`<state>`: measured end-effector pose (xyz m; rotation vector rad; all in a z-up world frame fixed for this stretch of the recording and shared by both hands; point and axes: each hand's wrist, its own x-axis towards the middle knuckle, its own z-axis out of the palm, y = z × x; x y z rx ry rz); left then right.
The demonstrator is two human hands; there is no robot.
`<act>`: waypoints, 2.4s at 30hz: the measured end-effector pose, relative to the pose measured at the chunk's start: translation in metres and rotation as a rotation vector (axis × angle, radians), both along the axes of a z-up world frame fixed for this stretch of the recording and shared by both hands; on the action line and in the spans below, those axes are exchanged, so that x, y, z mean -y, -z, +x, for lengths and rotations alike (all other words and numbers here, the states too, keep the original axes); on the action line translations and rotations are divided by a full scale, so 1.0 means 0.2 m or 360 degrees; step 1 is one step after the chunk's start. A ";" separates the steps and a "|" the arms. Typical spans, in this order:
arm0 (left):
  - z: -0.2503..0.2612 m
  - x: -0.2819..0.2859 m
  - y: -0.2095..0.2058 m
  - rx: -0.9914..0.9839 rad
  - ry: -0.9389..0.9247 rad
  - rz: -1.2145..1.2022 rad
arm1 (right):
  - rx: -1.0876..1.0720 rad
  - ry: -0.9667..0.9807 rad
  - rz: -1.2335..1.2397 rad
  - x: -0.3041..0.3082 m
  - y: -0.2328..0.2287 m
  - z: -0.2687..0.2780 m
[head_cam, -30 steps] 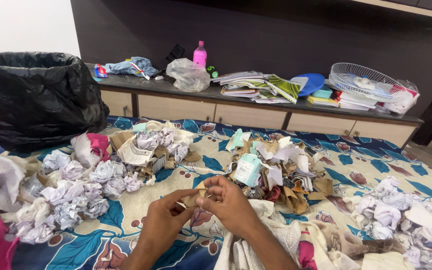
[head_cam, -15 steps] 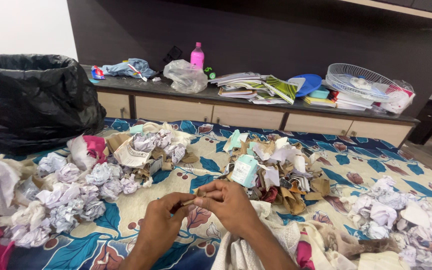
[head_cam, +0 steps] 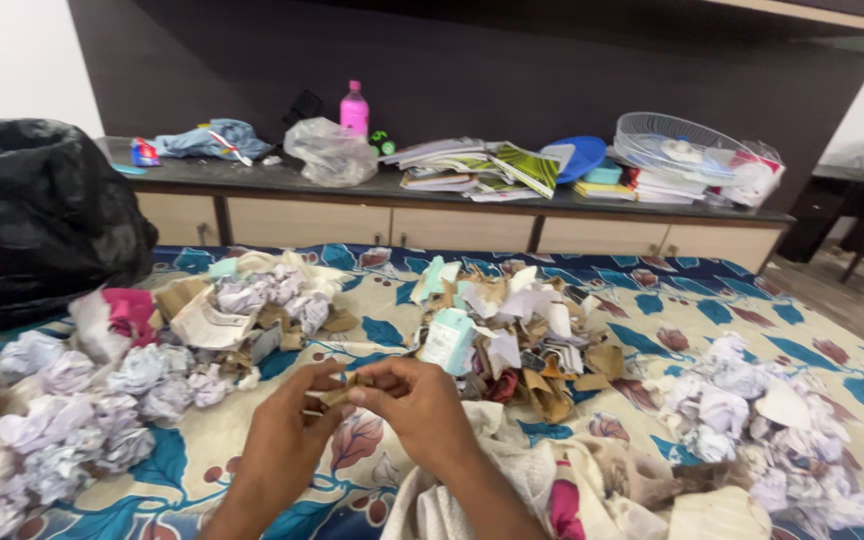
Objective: The person sorts through a large pile of fabric scraps on a bed, picking up pieces, tearing them, and placing them into separate piles. The person handles the fabric by hand, separating different types and colors into distinct groups.
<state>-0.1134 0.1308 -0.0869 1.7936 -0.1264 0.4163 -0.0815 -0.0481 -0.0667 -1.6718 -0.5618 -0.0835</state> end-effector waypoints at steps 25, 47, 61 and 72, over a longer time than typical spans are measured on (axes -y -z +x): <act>0.90 0.29 -0.01 -0.0013 -0.0119 0.0139 | -0.0010 0.0497 0.0145 0.05 -0.12 0.02; 0.94 0.25 0.13 -0.0317 0.0067 0.0520 | -0.0131 0.0723 0.0383 0.18 -0.23 0.10; 0.28 0.33 -0.15 -0.0320 0.0327 0.1021 | -0.0649 0.0735 -0.1512 0.42 -0.35 -0.02; 0.00 0.40 -0.16 -0.0460 0.0601 0.1067 | -0.0639 0.0395 -0.1724 0.39 -0.35 -0.09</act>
